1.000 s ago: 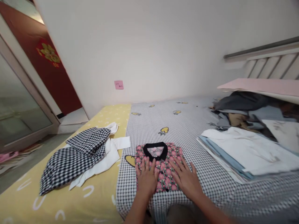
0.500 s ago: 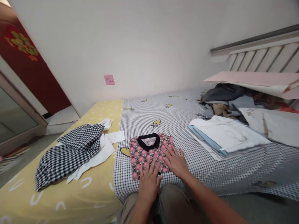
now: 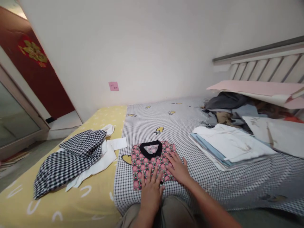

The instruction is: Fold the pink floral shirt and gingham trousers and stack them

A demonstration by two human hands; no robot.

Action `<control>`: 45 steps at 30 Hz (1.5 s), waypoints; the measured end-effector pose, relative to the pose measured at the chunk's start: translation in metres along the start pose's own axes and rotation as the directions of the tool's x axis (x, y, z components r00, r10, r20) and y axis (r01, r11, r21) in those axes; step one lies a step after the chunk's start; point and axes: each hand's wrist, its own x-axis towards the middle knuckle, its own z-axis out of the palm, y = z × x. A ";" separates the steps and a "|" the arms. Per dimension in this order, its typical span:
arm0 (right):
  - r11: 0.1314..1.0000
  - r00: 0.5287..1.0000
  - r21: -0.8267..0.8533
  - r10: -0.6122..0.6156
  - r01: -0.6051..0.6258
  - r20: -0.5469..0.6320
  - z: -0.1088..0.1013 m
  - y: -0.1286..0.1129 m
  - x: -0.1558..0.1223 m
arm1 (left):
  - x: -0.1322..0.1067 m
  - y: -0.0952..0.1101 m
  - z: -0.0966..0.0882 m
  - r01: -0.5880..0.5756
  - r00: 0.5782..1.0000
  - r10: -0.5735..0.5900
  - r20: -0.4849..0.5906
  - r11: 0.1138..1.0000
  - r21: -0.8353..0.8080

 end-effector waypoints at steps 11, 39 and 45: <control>0.998 0.999 -0.063 0.000 -0.002 -0.033 -0.003 -0.007 0.052 | -0.002 -0.006 0.014 -0.014 0.999 0.016 -0.051 0.999 0.039; 0.963 0.927 -0.170 -0.251 0.210 -0.277 0.062 0.033 -0.072 | 0.011 0.005 -0.053 0.150 0.918 -0.007 0.396 0.932 -0.330; 0.995 0.972 -0.030 -0.095 0.091 -0.216 0.055 0.034 -0.084 | 0.018 0.007 -0.042 0.137 0.917 -0.040 0.397 0.966 -0.217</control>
